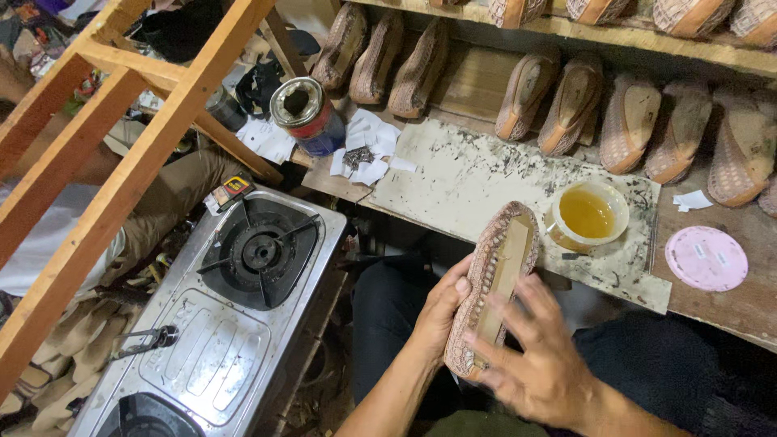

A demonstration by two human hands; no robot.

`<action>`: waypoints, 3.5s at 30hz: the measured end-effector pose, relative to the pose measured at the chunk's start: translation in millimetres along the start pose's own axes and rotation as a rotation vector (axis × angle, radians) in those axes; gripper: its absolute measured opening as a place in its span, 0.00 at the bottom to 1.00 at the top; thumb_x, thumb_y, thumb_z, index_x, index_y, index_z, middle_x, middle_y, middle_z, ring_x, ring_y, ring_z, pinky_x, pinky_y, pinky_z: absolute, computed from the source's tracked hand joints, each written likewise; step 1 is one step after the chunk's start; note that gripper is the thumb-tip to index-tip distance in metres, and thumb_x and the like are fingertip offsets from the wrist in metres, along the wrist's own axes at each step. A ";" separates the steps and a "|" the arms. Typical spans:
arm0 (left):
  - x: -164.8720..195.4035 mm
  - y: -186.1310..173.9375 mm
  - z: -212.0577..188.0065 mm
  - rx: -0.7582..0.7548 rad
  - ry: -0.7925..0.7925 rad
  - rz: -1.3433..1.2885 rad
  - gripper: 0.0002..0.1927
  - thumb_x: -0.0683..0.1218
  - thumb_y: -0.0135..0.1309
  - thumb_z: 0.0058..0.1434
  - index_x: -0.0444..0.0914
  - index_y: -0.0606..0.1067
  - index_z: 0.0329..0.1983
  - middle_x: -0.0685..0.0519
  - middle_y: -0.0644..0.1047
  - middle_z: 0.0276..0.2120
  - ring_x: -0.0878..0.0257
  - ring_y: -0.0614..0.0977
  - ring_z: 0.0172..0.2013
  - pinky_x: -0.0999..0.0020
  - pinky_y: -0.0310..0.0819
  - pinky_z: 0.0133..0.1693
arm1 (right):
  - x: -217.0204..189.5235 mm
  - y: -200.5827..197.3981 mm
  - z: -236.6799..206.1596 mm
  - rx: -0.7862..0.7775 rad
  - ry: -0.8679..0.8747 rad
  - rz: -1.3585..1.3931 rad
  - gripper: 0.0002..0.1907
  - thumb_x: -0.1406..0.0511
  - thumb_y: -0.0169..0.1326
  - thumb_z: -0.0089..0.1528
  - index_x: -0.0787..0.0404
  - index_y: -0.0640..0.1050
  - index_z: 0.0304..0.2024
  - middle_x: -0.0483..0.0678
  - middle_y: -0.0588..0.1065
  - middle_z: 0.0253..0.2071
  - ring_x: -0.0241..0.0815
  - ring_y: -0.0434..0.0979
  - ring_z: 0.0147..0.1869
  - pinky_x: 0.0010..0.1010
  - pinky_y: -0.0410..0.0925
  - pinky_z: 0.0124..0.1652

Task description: The person applies a liquid adhesive to the sole of a shoe using their fingers. They repeatedly dip their fingers into a container of glue and spread it along the sole's edge, then place the shoe on a shelf and pick up another one to repeat the process.

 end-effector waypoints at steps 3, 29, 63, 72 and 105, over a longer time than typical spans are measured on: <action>-0.4 -6.0 1.5 0.018 0.003 0.017 0.41 0.59 0.53 0.65 0.32 0.59 0.75 0.44 0.72 0.65 0.57 0.75 0.62 0.60 0.69 0.63 | -1.2 -3.7 1.1 -0.026 -0.089 0.059 0.18 0.55 0.59 0.59 0.52 0.84 0.49 0.52 0.61 0.70 0.65 0.50 0.77 0.62 0.47 0.71; -3.0 7.8 13.2 -0.057 -0.031 -0.109 0.39 0.59 0.51 0.70 0.33 0.59 0.76 0.44 0.72 0.64 0.58 0.76 0.59 0.63 0.71 0.60 | 38.7 -10.9 -12.5 0.087 0.140 0.203 0.18 0.56 0.50 0.64 0.57 0.81 0.51 0.59 0.58 0.74 0.62 0.47 0.81 0.60 0.44 0.75; -36.3 -17.9 -5.5 -0.017 -0.242 -0.381 0.30 0.64 0.48 0.75 0.36 0.74 0.62 0.44 0.81 0.43 0.55 0.85 0.36 0.63 0.81 0.33 | 115.7 -48.2 -27.4 0.048 0.482 -0.247 0.10 0.60 0.58 0.60 0.58 0.82 0.38 0.51 0.71 0.66 0.59 0.60 0.79 0.49 0.52 0.77; -39.6 6.1 -2.3 -0.123 -0.245 -0.510 0.29 0.61 0.44 0.79 0.35 0.69 0.70 0.44 0.77 0.56 0.57 0.81 0.52 0.62 0.79 0.51 | -9.3 -9.1 12.6 -0.013 0.000 0.078 0.20 0.53 0.57 0.61 0.51 0.81 0.54 0.58 0.62 0.69 0.65 0.55 0.75 0.61 0.53 0.69; 28.7 6.9 -18.6 -0.003 0.039 -0.018 0.48 0.64 0.60 0.61 0.31 0.61 0.74 0.42 0.74 0.60 0.59 0.80 0.53 0.66 0.78 0.53 | 55.2 -61.6 19.3 0.168 0.299 -0.056 0.11 0.63 0.59 0.56 0.59 0.84 0.40 0.57 0.70 0.63 0.60 0.64 0.73 0.46 0.59 0.69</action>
Point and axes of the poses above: each hand's wrist, its own z-axis towards the middle knuckle, its own y-axis out of the palm, x = y × z, the point moved 10 cm from there along z, towards the middle knuckle
